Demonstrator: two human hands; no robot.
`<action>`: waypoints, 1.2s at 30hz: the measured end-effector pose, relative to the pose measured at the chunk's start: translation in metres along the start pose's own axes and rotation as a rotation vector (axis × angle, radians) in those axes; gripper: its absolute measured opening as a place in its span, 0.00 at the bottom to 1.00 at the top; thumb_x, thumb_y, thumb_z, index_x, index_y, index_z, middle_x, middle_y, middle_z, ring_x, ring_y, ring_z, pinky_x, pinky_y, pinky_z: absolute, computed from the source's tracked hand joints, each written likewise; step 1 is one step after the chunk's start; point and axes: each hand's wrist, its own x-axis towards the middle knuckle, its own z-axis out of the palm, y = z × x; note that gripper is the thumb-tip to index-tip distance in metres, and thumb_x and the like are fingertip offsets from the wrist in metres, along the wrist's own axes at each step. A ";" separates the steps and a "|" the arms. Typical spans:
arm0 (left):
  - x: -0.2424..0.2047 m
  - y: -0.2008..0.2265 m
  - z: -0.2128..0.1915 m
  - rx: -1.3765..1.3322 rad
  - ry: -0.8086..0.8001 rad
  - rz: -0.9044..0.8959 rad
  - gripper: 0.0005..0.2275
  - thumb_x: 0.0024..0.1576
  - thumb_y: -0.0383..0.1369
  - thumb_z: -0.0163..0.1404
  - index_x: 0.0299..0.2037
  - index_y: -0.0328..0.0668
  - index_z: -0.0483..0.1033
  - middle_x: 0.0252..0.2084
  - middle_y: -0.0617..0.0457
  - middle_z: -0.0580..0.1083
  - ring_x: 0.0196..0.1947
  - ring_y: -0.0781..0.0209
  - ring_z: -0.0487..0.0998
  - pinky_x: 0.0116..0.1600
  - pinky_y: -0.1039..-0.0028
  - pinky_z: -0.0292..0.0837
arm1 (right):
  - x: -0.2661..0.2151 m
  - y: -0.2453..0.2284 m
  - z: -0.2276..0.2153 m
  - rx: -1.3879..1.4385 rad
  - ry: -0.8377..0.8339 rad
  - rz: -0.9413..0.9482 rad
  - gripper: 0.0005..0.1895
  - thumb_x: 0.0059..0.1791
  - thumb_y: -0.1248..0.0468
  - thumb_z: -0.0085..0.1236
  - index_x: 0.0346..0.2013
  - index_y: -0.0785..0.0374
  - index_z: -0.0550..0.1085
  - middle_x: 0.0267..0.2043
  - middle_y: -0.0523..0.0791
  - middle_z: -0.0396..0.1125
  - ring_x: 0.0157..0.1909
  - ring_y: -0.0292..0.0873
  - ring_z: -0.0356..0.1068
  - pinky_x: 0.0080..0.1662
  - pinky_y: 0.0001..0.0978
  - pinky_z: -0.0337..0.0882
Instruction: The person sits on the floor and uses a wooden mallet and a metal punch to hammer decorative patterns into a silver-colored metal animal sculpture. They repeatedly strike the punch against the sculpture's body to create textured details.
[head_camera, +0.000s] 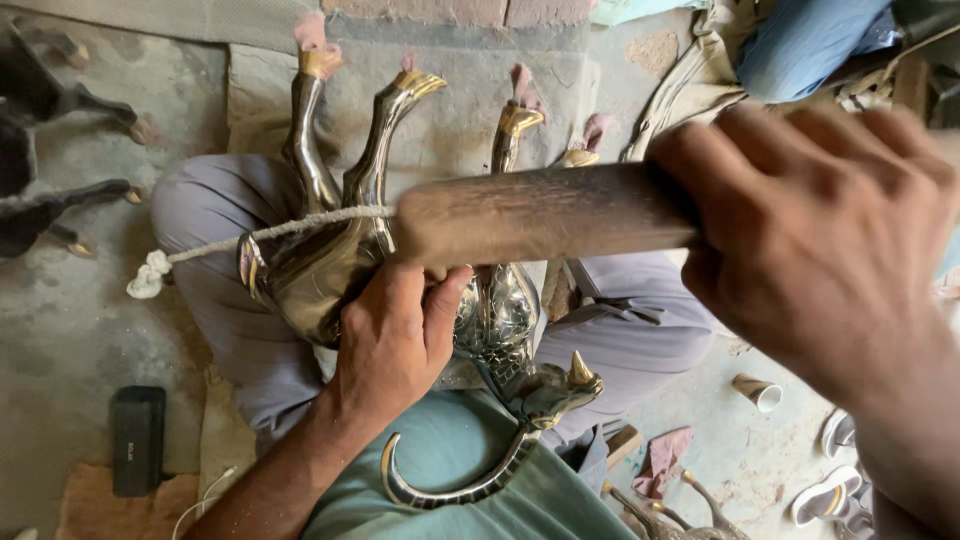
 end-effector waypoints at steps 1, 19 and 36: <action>-0.002 0.000 -0.001 -0.006 -0.010 -0.016 0.13 0.66 0.30 0.54 0.52 0.28 0.67 0.34 0.43 0.75 0.32 0.48 0.78 0.35 0.61 0.73 | -0.003 -0.001 0.004 0.209 0.039 0.059 0.10 0.49 0.66 0.65 0.43 0.56 0.74 0.36 0.43 0.72 0.37 0.40 0.73 0.39 0.34 0.73; 0.004 0.004 -0.006 0.000 -0.046 -0.062 0.11 0.66 0.30 0.52 0.53 0.29 0.68 0.38 0.41 0.76 0.35 0.47 0.80 0.38 0.63 0.75 | 0.003 -0.003 0.011 0.620 0.092 0.179 0.20 0.41 0.70 0.62 0.48 0.59 0.72 0.40 0.47 0.71 0.41 0.45 0.72 0.44 0.38 0.73; 0.009 0.009 -0.010 0.051 -0.017 -0.073 0.11 0.65 0.29 0.53 0.50 0.29 0.67 0.35 0.44 0.74 0.33 0.48 0.78 0.38 0.62 0.73 | 0.015 -0.010 0.003 0.882 0.219 0.168 0.15 0.48 0.75 0.61 0.49 0.69 0.69 0.40 0.49 0.70 0.41 0.46 0.74 0.43 0.36 0.72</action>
